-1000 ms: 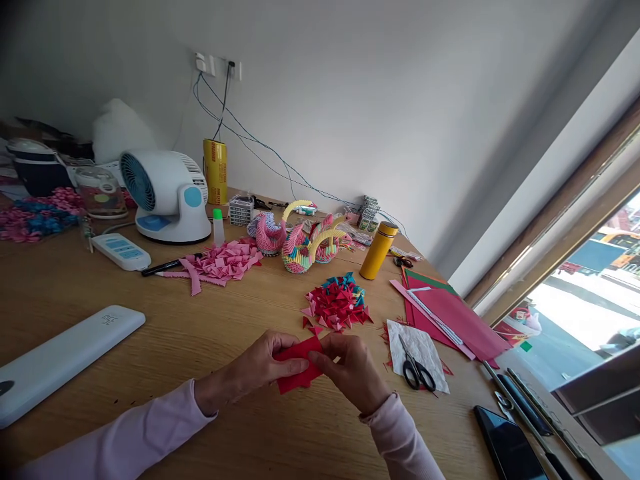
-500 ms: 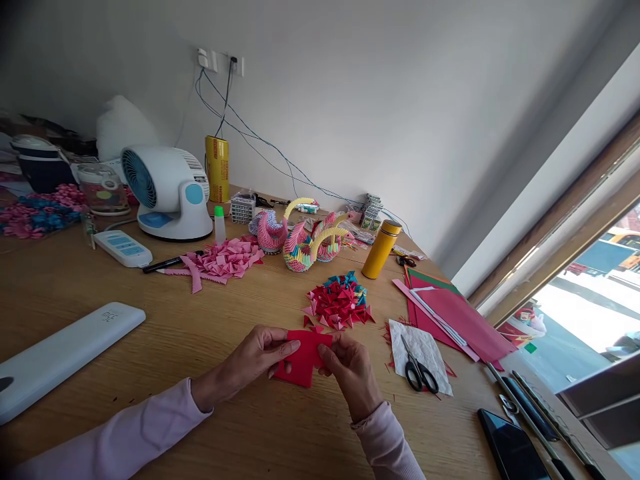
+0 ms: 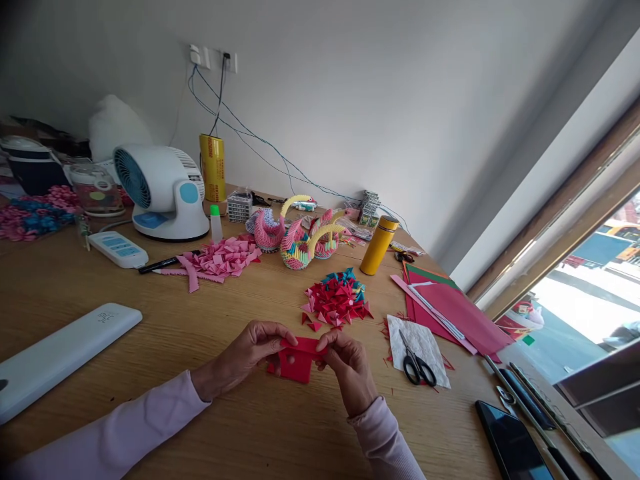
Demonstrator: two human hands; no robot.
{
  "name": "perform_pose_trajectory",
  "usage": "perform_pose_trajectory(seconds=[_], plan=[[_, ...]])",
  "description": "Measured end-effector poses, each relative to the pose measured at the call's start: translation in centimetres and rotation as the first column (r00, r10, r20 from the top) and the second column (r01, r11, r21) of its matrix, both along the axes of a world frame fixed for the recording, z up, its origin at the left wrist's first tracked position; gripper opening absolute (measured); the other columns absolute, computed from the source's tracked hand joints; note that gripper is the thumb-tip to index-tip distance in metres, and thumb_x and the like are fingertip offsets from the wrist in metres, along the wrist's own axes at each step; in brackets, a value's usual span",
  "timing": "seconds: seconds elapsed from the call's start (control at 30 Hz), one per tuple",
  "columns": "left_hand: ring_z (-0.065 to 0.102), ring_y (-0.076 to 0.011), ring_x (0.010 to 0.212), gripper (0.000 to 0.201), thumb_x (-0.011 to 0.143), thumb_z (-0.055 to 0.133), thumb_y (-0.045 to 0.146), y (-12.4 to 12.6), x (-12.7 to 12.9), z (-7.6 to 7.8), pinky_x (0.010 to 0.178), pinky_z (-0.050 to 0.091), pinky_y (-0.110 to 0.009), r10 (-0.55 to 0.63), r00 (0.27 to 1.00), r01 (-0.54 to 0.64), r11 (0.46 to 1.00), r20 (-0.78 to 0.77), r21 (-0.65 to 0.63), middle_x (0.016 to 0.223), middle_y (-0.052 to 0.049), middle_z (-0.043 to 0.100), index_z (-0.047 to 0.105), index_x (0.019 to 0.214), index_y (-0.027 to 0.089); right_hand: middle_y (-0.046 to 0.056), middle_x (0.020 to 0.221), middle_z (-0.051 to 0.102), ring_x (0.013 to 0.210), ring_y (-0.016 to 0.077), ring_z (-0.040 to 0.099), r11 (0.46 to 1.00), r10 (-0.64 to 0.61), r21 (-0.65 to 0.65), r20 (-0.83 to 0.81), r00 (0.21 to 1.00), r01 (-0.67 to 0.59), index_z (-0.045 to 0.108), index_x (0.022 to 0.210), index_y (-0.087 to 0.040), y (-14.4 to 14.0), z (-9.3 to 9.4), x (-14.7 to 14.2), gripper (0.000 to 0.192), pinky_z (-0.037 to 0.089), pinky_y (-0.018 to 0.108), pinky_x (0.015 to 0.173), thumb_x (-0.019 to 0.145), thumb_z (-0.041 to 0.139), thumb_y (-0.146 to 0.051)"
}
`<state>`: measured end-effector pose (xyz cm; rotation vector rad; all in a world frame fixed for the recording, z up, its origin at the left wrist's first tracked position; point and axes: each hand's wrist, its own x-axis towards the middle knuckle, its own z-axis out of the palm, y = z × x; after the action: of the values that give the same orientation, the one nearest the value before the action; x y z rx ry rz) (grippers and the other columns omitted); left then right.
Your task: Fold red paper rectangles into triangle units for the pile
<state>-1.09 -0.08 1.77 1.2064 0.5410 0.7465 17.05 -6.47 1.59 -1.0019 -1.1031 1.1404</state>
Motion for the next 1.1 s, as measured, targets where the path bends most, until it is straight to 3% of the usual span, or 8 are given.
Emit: perform_pose_trajectory(seconds=[0.3, 0.43, 0.5, 0.57, 0.7, 0.83, 1.0, 1.1], plan=[[0.06, -0.0138, 0.058, 0.013, 0.07, 0.063, 0.023, 0.3, -0.1, -0.2, 0.052, 0.047, -0.023, -0.003, 1.0, 0.003, 1.0, 0.011, -0.029, 0.068, -0.005, 0.064, 0.065, 0.073, 0.011, 0.0, 0.061, 0.051, 0.058, 0.0137, 0.046, 0.994, -0.019, 0.105, 0.408, 0.913, -0.026, 0.06, 0.071, -0.018, -0.1, -0.3, 1.0, 0.022, 0.035, 0.025, 0.054, 0.084, 0.056, -0.036], [0.062, -0.0158, 0.062, 0.023, 0.076, 0.058, 0.033, 0.4, -0.1, 0.1, 0.052, 0.048, -0.024, -0.053, 0.996, 0.06, 0.993, 0.067, -0.105, 0.069, -0.003, 0.063, 0.059, 0.091, 0.016, 0.001, 0.064, 0.053, 0.06, 0.0143, 0.047, 0.986, -0.054, 0.165, 0.528, 0.847, -0.04, 0.059, 0.071, -0.018, -0.3, -0.4, 1.0, 0.019, 0.036, 0.025, 0.056, 0.085, 0.051, -0.029], [0.059, -0.0134, 0.057, 0.033, 0.077, 0.059, 0.043, 0.4, 0.0, 0.0, 0.048, 0.045, -0.021, -0.077, 0.997, 0.076, 0.992, -0.01, -0.1, 0.068, -0.002, 0.062, 0.059, 0.095, 0.015, 0.002, 0.066, 0.055, 0.062, 0.0147, 0.049, 0.979, -0.077, 0.198, 0.569, 0.819, -0.045, 0.059, 0.071, -0.018, -0.3, -0.3, 0.9, 0.018, 0.037, 0.025, 0.058, 0.086, 0.05, -0.025], [0.055, -0.0104, 0.052, 0.037, 0.075, 0.062, 0.047, 0.4, 0.1, -0.2, 0.044, 0.041, -0.018, -0.098, 0.99, 0.092, 0.994, -0.101, -0.062, 0.064, -0.002, 0.061, 0.062, 0.086, 0.012, 0.002, 0.066, 0.054, 0.063, 0.0147, 0.049, 0.975, -0.082, 0.213, 0.588, 0.805, -0.056, 0.06, 0.072, -0.018, -0.3, -0.4, 0.8, 0.018, 0.038, 0.025, 0.059, 0.086, 0.05, -0.024], [0.051, -0.0082, 0.049, 0.037, 0.073, 0.065, 0.047, 0.5, 0.0, -0.7, 0.043, 0.036, -0.017, -0.132, 0.981, 0.126, 0.991, -0.143, -0.05, 0.057, -0.001, 0.059, 0.064, 0.077, 0.011, 0.001, 0.066, 0.054, 0.061, 0.0145, 0.049, 0.986, -0.036, 0.16, 0.499, 0.866, -0.052, 0.061, 0.075, -0.018, -0.2, -0.5, 0.6, 0.019, 0.038, 0.025, 0.057, 0.085, 0.054, -0.032], [0.055, -0.0096, 0.054, 0.037, 0.072, 0.066, 0.048, 0.3, -0.3, -0.4, 0.044, 0.035, -0.017, -0.184, 0.974, 0.171, 0.98, -0.135, -0.103, 0.07, -0.004, 0.065, 0.065, 0.082, 0.012, 0.001, 0.069, 0.056, 0.06, 0.0139, 0.049, 0.993, 0.011, 0.112, 0.261, 0.965, -0.041, 0.057, 0.09, -0.02, 0.0, -0.6, 0.3, 0.024, 0.04, 0.025, 0.056, 0.082, 0.06, -0.042], [0.053, -0.0086, 0.053, 0.038, 0.074, 0.064, 0.05, -0.1, -0.2, -0.2, 0.041, 0.031, -0.017, -0.256, 0.96, 0.246, 0.965, -0.112, -0.091, 0.07, -0.005, 0.065, 0.065, 0.077, 0.012, 0.001, 0.07, 0.056, 0.061, 0.0133, 0.049, 0.992, 0.05, 0.099, 0.217, 0.975, -0.073, 0.057, 0.087, -0.019, 0.0, -0.4, 0.0, 0.025, 0.04, 0.025, 0.056, 0.08, 0.062, -0.042], [0.049, -0.0065, 0.049, 0.035, 0.073, 0.065, 0.047, -0.1, -0.1, -0.3, 0.04, 0.026, -0.017, -0.257, 0.963, 0.244, 0.958, -0.077, -0.148, 0.067, -0.003, 0.063, 0.064, 0.075, 0.012, 0.001, 0.072, 0.057, 0.062, 0.0133, 0.051, 0.994, 0.071, 0.072, 0.161, 0.984, -0.083, 0.058, 0.09, -0.019, -0.1, -0.1, -0.1, 0.025, 0.042, 0.026, 0.058, 0.081, 0.062, -0.042]])
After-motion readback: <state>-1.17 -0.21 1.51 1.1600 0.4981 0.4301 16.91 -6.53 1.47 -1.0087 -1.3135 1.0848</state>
